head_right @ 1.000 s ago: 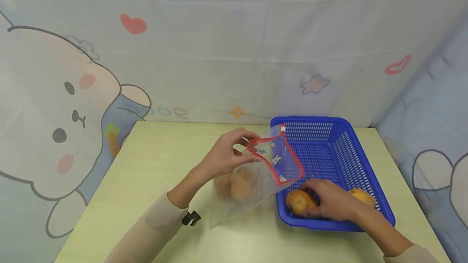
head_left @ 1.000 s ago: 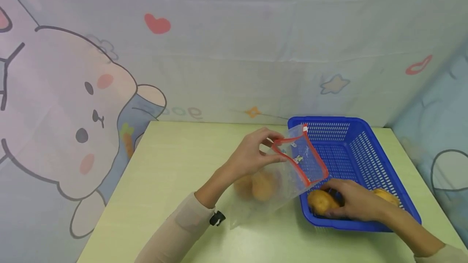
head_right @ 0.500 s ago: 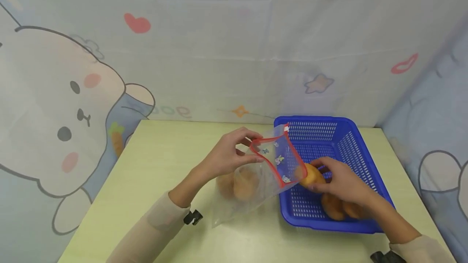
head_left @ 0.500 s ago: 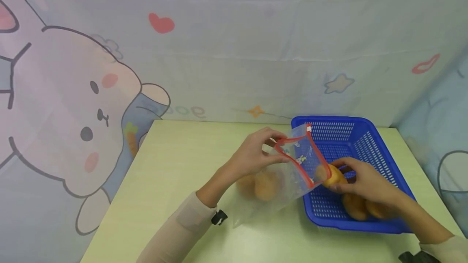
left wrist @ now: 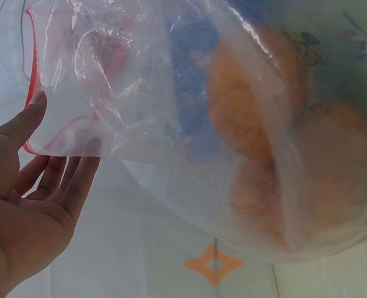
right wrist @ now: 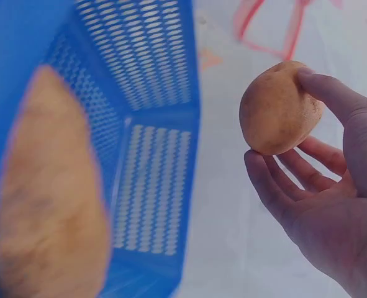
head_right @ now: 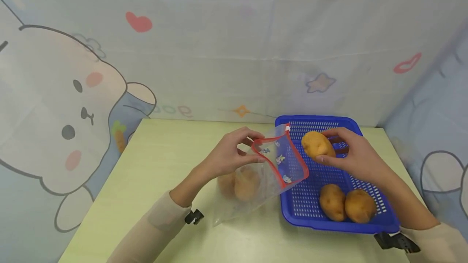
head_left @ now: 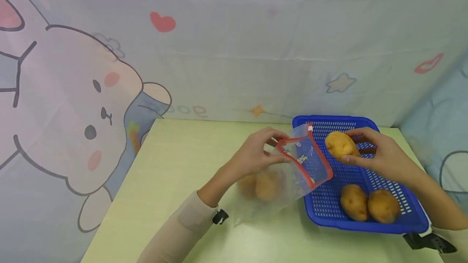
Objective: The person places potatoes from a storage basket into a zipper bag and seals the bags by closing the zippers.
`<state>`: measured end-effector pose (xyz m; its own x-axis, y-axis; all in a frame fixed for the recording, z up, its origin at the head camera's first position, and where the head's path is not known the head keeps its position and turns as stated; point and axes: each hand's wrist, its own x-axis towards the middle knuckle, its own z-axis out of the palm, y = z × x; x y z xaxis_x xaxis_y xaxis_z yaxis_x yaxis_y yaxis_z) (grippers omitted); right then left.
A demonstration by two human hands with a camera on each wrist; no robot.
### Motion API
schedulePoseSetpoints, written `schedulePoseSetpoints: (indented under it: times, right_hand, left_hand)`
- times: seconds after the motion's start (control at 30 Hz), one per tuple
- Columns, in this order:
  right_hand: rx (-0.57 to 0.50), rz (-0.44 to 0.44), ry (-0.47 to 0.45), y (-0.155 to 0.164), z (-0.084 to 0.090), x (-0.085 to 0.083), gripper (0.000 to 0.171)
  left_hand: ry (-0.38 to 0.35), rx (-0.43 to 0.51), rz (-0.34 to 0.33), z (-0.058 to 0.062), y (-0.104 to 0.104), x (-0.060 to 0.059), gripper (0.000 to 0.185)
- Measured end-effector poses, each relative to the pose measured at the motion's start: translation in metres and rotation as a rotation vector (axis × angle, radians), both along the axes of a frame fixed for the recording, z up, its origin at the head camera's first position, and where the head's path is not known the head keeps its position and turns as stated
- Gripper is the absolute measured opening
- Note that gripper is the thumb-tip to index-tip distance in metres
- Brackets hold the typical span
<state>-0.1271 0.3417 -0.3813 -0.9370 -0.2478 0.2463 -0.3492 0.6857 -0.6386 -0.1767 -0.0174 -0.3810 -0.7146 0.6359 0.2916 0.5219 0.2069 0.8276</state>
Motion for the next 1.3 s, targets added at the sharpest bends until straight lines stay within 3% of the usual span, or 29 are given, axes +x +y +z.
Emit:
schedulePoseSetpoints:
  times: [0.27,0.47,1.3]
  right_hand:
    - [-0.022,0.161,0.080,-0.034,0.028,0.008,0.061]
    - [0.000,0.244,0.122,-0.053,0.033,0.010,0.063]
    - [0.066,0.264,0.146,-0.068,0.016,0.005,0.060]
  left_hand:
    - [0.005,0.003,0.013,0.000,-0.002,0.000,0.051]
    - [-0.011,0.017,0.012,0.000,-0.002,0.000,0.052]
    - [0.000,0.011,0.001,0.000,0.002,-0.003,0.052]
